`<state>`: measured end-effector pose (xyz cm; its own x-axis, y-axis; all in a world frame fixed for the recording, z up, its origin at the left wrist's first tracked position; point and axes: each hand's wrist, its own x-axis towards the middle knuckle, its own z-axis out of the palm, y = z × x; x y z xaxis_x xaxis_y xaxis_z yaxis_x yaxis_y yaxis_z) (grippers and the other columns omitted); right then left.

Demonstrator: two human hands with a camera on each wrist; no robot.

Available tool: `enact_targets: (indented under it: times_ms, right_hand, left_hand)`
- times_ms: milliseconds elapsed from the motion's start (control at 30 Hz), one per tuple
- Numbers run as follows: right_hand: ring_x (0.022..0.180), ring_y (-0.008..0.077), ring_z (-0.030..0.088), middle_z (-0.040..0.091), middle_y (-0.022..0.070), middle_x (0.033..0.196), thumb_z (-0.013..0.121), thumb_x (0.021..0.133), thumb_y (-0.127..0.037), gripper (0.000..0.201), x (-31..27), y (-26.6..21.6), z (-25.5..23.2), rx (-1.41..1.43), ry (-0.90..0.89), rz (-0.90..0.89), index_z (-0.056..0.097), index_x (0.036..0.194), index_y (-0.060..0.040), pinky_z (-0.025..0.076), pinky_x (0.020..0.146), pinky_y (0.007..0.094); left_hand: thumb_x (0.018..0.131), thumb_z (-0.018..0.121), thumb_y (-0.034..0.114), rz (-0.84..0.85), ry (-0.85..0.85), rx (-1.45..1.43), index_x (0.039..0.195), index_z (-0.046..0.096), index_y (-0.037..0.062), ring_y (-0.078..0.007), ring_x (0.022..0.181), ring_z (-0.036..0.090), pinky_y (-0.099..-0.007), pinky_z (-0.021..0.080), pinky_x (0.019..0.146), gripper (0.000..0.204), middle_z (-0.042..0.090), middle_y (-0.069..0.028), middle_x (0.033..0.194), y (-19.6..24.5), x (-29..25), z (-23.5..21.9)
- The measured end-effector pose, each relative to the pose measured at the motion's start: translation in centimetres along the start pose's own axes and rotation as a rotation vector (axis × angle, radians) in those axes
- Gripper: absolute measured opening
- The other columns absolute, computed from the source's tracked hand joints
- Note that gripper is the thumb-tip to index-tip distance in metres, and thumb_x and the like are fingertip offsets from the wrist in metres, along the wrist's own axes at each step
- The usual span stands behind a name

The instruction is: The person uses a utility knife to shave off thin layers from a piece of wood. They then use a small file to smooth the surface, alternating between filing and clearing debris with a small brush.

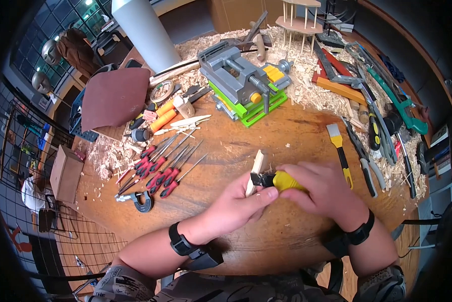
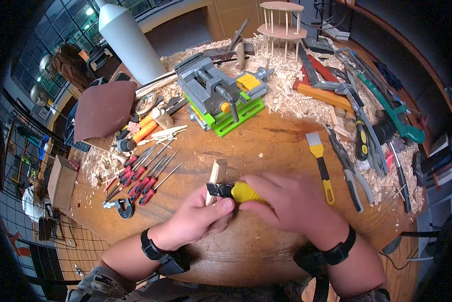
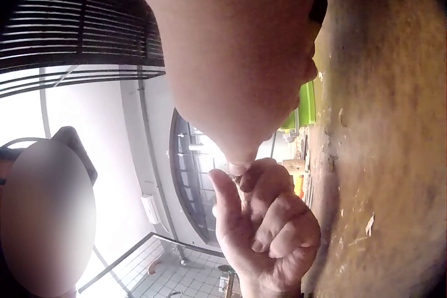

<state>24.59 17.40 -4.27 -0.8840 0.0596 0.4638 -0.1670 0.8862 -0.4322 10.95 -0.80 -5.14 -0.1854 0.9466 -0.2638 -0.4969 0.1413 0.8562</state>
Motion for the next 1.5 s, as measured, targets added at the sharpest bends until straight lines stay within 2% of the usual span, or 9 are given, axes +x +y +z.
enact_targets:
  times_ms: [233,367,433,600,767,967,1133,1333,1500]
  right_hand:
    - [0.076,0.031,0.07,0.071,0.0131,0.09,0.075,0.085,-0.034,0.04,-0.2,0.2,-0.1,-0.036,0.066,0.003,0.066,0.112,-0.0052,0.055,0.064,0.0391]
    - [0.078,0.0343,0.069,0.07,0.0162,0.09,0.075,0.086,-0.031,0.04,-0.1,1.6,-0.5,-0.094,0.254,0.197,0.065,0.113,-0.0024,0.055,0.066,0.0403]
    - [0.079,0.0351,0.069,0.07,0.0167,0.09,0.075,0.086,-0.03,0.04,-0.2,1.7,-0.7,-0.073,0.277,0.228,0.065,0.113,-0.0019,0.055,0.066,0.0405]
    - [0.075,0.0324,0.069,0.07,0.0132,0.088,0.074,0.086,-0.035,0.039,-0.3,0.6,0.0,0.022,0.029,-0.007,0.066,0.113,-0.0077,0.054,0.064,0.0403]
    - [0.074,0.0326,0.07,0.071,0.0121,0.088,0.073,0.087,-0.036,0.036,-0.2,0.0,-0.1,0.01,-0.049,0.026,0.066,0.111,-0.0101,0.055,0.062,0.0411]
    - [0.077,0.037,0.069,0.07,0.0172,0.091,0.074,0.087,-0.028,0.037,-0.3,1.8,-0.1,-0.084,0.252,0.16,0.065,0.114,-0.0038,0.055,0.066,0.0432]
    - [0.08,0.037,0.069,0.071,0.0176,0.092,0.076,0.085,-0.026,0.038,-0.2,1.4,-0.7,-0.013,0.188,0.095,0.065,0.113,-0.0026,0.055,0.067,0.0425]
    - [0.075,0.0341,0.069,0.069,0.014,0.087,0.074,0.086,-0.034,0.038,-0.2,1.0,-0.7,0.054,-0.113,0.033,0.066,0.111,-0.0073,0.053,0.062,0.0421]
    - [0.076,0.034,0.069,0.069,0.0136,0.087,0.074,0.086,-0.037,0.04,-0.2,1.0,-0.6,0.075,-0.106,0.03,0.066,0.111,-0.0075,0.053,0.063,0.0422]
  left_hand:
    - [0.103,0.06,0.024,0.041,0.085,0.108,0.092,0.048,0.0139,-0.0006,0.055,0.04,-0.0197,0.031,0.047,0.019,0.045,0.0084,0.069,-0.4,0.0,0.4]
    - [0.103,0.06,0.024,0.035,0.094,0.18,0.089,0.045,0.0141,-0.0009,0.054,0.04,-0.0199,0.031,0.047,0.023,0.044,0.0081,0.068,-0.8,-0.1,0.6]
    - [0.103,0.06,0.022,0.027,0.062,-0.021,0.09,0.046,0.0133,-0.0014,0.053,0.041,-0.0202,0.031,0.046,0.021,0.045,0.0079,0.068,-0.6,-0.1,0.8]
    - [0.102,0.061,0.017,-0.033,-0.001,-0.121,0.09,0.046,0.0123,-0.0022,0.051,0.041,-0.0207,0.031,0.045,0.02,0.047,0.0075,0.068,0.2,-0.2,0.3]
    - [0.101,0.063,0.015,-0.039,0.031,-0.003,0.088,0.045,0.0126,-0.0022,0.051,0.04,-0.021,0.03,0.045,0.022,0.048,0.0069,0.069,0.1,-0.2,0.6]
    - [0.101,0.057,0.006,0.054,0.014,0.26,0.09,0.042,0.0148,-0.0057,0.048,0.037,-0.0237,0.027,0.044,0.02,0.044,0.0038,0.067,-0.4,-0.2,0.7]
    - [0.1,0.05,0.007,0.078,-0.006,-0.234,0.107,0.045,0.0112,-0.0105,0.056,0.044,-0.0246,0.03,0.045,0.01,0.049,-0.003,0.078,-0.5,0.1,-0.4]
    - [0.094,0.05,0.005,0.059,0.06,-0.072,0.113,0.046,0.0094,-0.0118,0.055,0.046,-0.0239,0.03,0.045,0.02,0.049,-0.0051,0.08,0.4,-0.1,0.4]
    - [0.094,0.049,0.005,0.008,-0.08,-0.107,0.111,0.045,0.0095,-0.0103,0.048,0.04,-0.0248,0.028,0.043,0.018,0.048,-0.005,0.079,-0.3,0.0,-0.4]
